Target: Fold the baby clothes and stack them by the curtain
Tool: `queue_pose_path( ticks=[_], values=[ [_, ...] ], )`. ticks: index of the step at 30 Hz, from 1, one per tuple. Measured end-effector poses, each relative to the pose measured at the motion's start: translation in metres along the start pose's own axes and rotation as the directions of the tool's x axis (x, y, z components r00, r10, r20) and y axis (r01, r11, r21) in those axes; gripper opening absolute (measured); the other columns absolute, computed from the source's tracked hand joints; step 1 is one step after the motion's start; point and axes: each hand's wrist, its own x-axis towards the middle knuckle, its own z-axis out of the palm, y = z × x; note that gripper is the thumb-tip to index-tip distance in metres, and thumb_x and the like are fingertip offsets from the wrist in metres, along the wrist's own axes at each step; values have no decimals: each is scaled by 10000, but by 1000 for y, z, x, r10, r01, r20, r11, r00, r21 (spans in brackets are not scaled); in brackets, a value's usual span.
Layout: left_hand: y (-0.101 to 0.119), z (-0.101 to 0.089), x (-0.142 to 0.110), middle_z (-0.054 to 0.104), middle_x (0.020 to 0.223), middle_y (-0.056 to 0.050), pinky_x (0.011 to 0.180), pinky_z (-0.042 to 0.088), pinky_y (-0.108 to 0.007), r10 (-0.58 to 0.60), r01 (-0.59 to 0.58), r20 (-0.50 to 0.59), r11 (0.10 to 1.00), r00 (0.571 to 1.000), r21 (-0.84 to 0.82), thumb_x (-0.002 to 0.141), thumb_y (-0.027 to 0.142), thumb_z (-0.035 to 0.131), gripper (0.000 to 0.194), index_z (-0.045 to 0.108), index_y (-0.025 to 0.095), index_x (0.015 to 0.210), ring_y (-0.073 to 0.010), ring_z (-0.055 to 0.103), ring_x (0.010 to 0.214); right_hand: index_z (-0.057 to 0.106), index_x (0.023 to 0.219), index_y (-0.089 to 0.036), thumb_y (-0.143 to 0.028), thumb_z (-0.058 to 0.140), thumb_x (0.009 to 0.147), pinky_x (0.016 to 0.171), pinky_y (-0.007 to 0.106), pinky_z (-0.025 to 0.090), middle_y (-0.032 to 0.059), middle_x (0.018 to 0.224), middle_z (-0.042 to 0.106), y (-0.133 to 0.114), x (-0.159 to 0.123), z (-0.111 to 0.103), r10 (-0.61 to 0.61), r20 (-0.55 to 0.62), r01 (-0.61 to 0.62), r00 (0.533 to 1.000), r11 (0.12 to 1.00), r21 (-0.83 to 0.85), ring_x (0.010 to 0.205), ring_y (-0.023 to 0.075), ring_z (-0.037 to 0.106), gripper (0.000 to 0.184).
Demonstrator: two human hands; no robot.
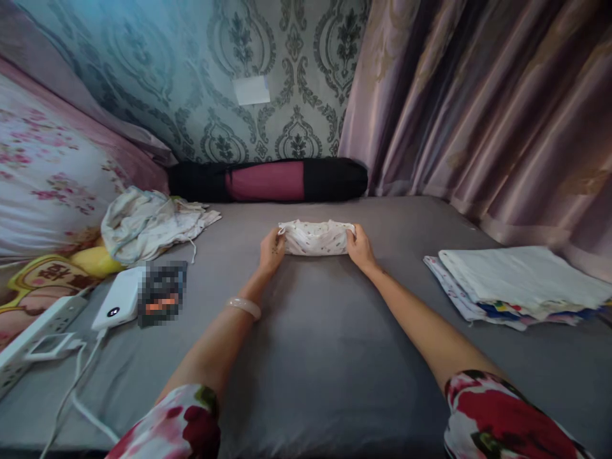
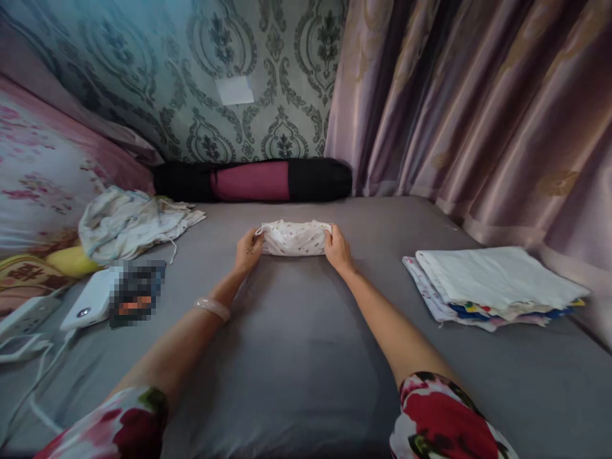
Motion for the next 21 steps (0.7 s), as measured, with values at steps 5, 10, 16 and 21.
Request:
queue_pose_path(
  ticks=[5,10,16,21],
  values=[
    [-13,21,33,655,791,-48,724,448,-275,-17,21,-63,998,998,58,905,249,439,217,638,165,914,-175,592,762,508,1204,-193,-353,289,979,799,323,440,119,1125,647,4,29,12,39,14,-37,999,991,-128,989,256,606,352],
    [-29,39,58,693,961,-104,824,447,-302,-93,82,40,971,995,226,905,204,434,234,649,166,990,-217,625,932,508,1235,-199,-315,293,995,809,325,431,121,1171,625,9,50,20,169,102,-131,980,944,-304,991,247,613,343],
    [-45,46,61,694,1021,-148,799,461,-308,-252,223,60,927,966,303,912,346,460,299,649,151,1036,-253,645,972,545,1186,-154,-277,380,971,842,321,436,145,1177,606,21,52,29,307,94,-260,947,904,-341,1039,240,602,297],
    [-52,49,65,698,1015,-128,822,467,-313,-314,304,6,921,949,243,901,323,457,298,631,145,1065,-241,645,967,538,1203,-121,-238,381,955,860,325,438,164,1166,606,25,53,32,353,40,-327,935,899,-292,1046,243,604,317]
  ],
)
